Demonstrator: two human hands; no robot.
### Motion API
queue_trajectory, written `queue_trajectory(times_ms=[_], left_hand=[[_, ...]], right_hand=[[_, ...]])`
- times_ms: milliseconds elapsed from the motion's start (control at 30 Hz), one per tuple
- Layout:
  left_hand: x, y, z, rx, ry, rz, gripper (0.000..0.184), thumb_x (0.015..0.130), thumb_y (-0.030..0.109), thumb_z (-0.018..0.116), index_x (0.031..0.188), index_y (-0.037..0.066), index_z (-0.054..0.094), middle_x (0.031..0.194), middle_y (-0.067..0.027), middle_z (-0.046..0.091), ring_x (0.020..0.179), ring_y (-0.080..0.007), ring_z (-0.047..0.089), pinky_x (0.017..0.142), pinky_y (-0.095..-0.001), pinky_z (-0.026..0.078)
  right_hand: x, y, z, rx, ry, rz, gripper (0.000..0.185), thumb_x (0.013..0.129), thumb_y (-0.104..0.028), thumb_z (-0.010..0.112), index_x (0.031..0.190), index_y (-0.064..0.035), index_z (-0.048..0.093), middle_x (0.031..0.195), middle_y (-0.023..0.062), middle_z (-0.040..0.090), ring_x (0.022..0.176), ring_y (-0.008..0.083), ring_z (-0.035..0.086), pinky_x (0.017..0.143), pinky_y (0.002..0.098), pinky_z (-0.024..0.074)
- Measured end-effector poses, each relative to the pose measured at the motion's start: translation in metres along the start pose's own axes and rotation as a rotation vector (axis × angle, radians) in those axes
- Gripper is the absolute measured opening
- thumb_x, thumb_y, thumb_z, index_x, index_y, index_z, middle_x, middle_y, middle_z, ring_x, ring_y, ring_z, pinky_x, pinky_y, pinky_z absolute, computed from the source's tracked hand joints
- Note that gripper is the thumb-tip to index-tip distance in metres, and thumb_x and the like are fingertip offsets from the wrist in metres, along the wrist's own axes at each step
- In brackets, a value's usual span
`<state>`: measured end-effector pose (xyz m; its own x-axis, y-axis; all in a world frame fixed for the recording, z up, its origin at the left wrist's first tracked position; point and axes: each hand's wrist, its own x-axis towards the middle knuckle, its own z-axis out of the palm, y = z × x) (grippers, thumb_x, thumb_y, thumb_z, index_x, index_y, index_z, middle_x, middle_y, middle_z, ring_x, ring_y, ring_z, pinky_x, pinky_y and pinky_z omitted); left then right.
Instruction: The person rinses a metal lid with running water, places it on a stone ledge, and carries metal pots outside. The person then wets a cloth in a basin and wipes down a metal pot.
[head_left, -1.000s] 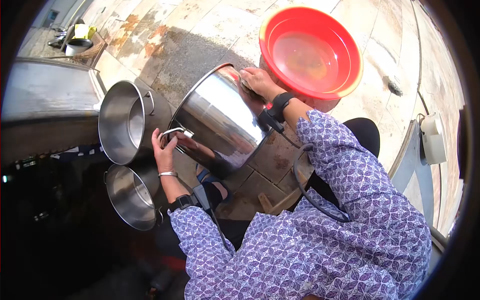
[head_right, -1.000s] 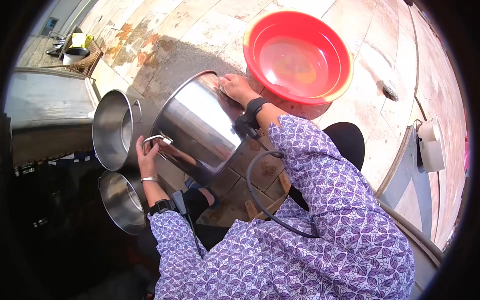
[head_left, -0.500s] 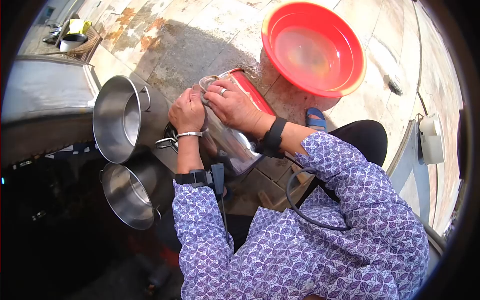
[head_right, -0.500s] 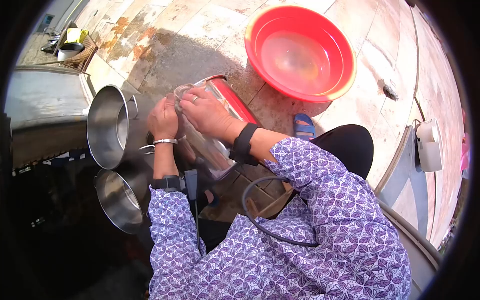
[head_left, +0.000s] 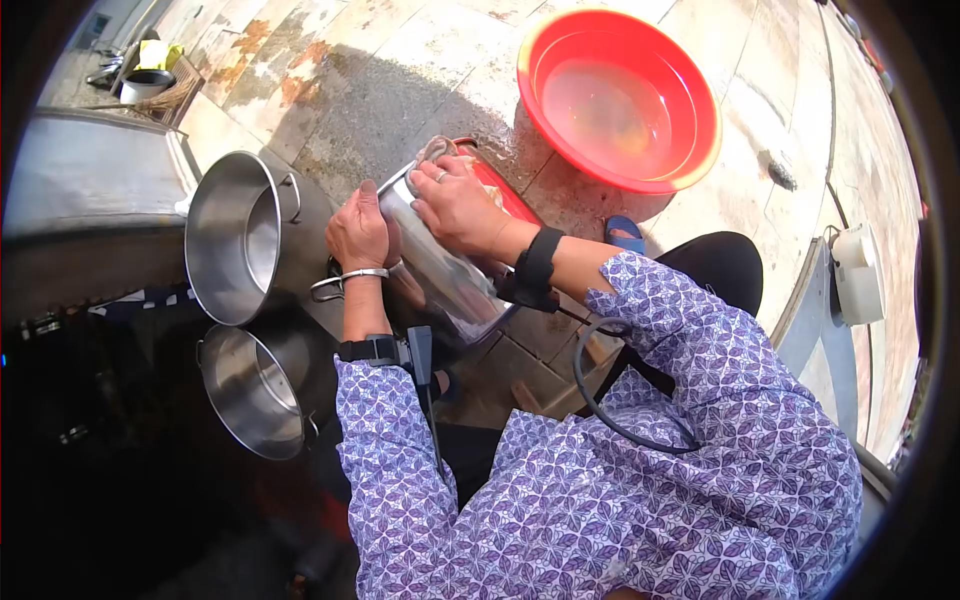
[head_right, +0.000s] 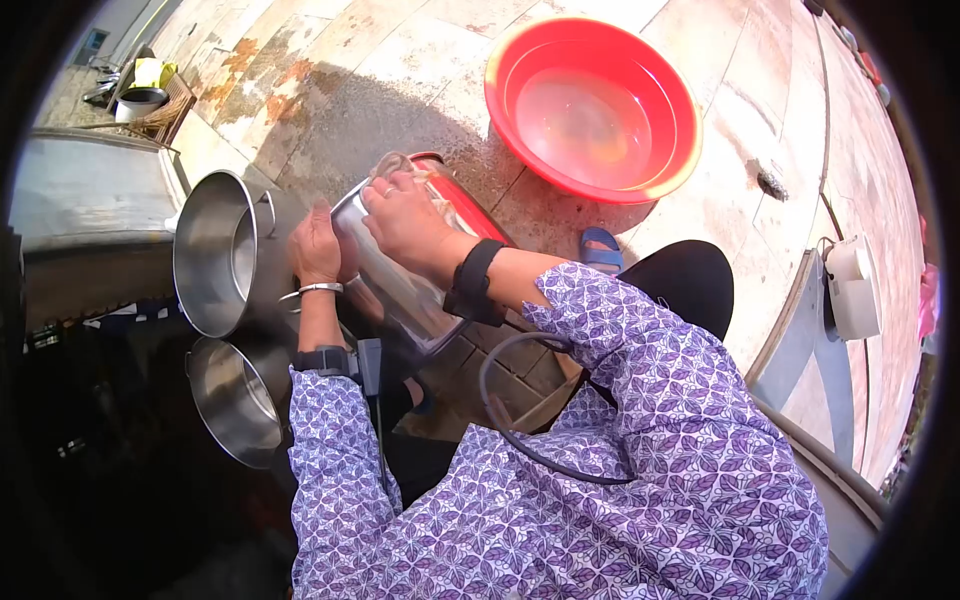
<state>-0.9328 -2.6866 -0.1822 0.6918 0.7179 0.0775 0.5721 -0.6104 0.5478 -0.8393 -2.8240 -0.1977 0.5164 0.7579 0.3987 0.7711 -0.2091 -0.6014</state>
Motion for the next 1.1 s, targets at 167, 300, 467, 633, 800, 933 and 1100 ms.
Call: queue_trajectory(times_ms=[167,300,467,633,800,933,1100], left_hand=[[0.000,-0.013,-0.001,-0.121,0.087,0.042,0.057,0.090,0.052,0.035,0.076,0.005,0.063,0.069,-0.0221,0.058,0.069,-0.0433,0.055,0.058,-0.0479,0.041],[0.003,-0.016,0.003,-0.125,0.073,0.044,0.054,0.090,0.051,0.038,0.072,0.005,0.061,0.067,-0.0222,0.057,0.067,-0.0434,0.054,0.055,-0.0478,0.039],[0.006,0.006,0.010,-0.079,0.123,0.113,0.055,0.089,0.052,0.036,0.076,0.006,0.063,0.072,-0.0215,0.059,0.070,-0.0439,0.055,0.057,-0.0495,0.040],[-0.003,-0.011,0.007,-0.091,0.119,0.011,0.057,0.090,0.052,0.034,0.076,0.006,0.065,0.071,-0.0234,0.059,0.072,-0.0440,0.056,0.061,-0.0494,0.042],[0.010,-0.020,0.001,-0.299,0.008,-0.020,0.076,0.088,0.063,0.026,0.078,0.000,0.066,0.065,-0.0184,0.061,0.061,-0.0331,0.059,0.062,-0.0408,0.044],[0.006,-0.033,0.000,-0.590,0.032,-0.106,0.070,0.087,0.061,0.037,0.066,-0.002,0.061,0.053,-0.0106,0.054,0.054,-0.0192,0.054,0.053,-0.0368,0.040],[0.005,-0.020,0.002,-0.284,0.002,-0.054,0.049,0.076,0.049,0.063,0.062,0.003,0.061,0.053,-0.0113,0.054,0.051,-0.0225,0.052,0.049,-0.0370,0.038]], right_hand=[[-0.007,-0.006,-0.003,0.047,-0.030,-0.203,0.028,0.081,-0.013,0.056,0.107,-0.0023,0.056,0.106,0.0124,0.057,0.105,0.0314,0.050,0.090,0.0421,0.0397],[0.000,0.052,-0.001,0.264,-0.063,0.018,0.029,0.083,-0.012,0.056,0.110,-0.0023,0.057,0.098,0.0104,0.059,0.099,0.0255,0.054,0.085,0.0375,0.0437],[-0.009,0.092,-0.001,0.771,-0.075,1.009,0.018,0.085,-0.020,0.052,0.091,-0.0090,0.065,0.085,0.0122,0.063,0.079,0.0258,0.061,0.075,0.0358,0.0470],[-0.001,0.012,-0.006,0.152,-0.032,0.181,0.028,0.081,-0.016,0.049,0.103,0.0004,0.056,0.104,0.0193,0.057,0.105,0.0364,0.049,0.084,0.0435,0.0414],[-0.017,-0.050,0.010,0.011,-0.205,-0.490,0.033,0.073,-0.015,0.055,0.104,-0.0043,0.056,0.105,0.0125,0.056,0.116,0.0310,0.042,0.089,0.0429,0.0386],[0.000,-0.019,-0.012,-0.013,-0.162,-0.209,0.030,0.078,-0.012,0.055,0.107,-0.0065,0.058,0.112,0.0103,0.057,0.111,0.0254,0.049,0.094,0.0400,0.0378],[-0.004,0.079,0.003,0.289,0.075,0.153,0.026,0.088,-0.023,0.050,0.108,-0.0096,0.061,0.092,0.0122,0.063,0.087,0.0266,0.059,0.076,0.0363,0.0462]])
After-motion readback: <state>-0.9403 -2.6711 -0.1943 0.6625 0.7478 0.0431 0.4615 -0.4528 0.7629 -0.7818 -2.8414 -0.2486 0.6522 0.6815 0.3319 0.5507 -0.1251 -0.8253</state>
